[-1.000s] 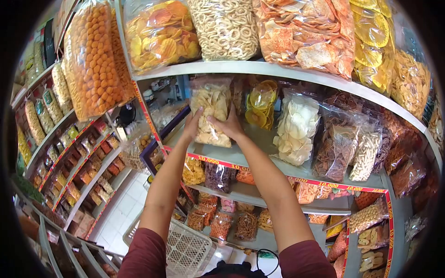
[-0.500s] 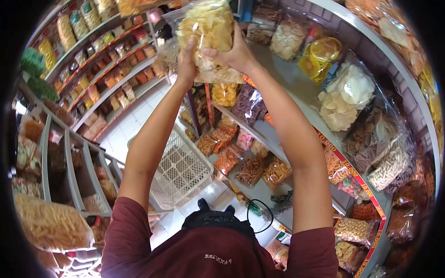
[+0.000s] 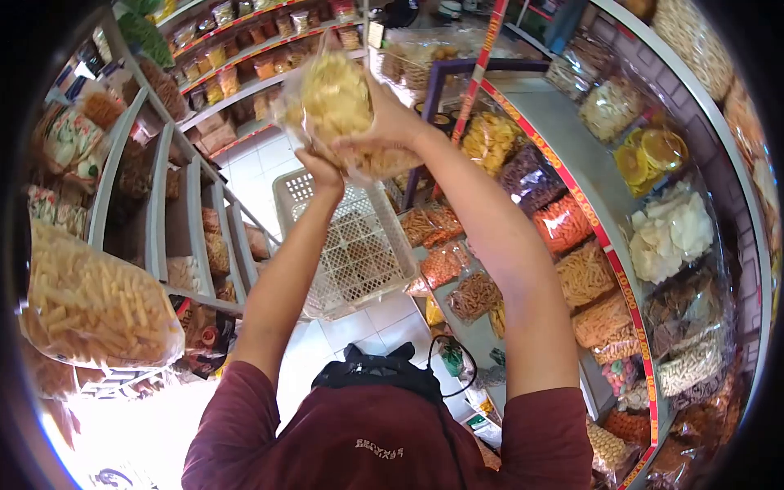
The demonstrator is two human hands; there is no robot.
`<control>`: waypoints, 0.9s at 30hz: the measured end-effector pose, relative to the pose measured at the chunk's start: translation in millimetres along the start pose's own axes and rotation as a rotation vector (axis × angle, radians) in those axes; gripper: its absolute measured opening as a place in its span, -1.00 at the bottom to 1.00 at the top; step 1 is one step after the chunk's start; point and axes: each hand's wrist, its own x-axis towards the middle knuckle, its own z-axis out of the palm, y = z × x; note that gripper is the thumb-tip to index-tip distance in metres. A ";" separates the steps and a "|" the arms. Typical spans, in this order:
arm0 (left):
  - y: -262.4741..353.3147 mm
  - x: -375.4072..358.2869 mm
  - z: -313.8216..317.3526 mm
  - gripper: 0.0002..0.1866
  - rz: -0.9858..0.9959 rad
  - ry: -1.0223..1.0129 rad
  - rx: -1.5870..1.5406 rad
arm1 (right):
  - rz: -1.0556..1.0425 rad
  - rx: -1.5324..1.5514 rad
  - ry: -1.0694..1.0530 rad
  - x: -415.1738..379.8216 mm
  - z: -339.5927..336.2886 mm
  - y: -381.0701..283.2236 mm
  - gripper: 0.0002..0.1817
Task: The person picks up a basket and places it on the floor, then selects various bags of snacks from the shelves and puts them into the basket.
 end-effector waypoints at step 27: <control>-126.5 -164.2 -342.5 -0.37 -0.301 1.049 -0.148 | 0.135 0.118 -1.096 -117.3 402.0 167.7 0.60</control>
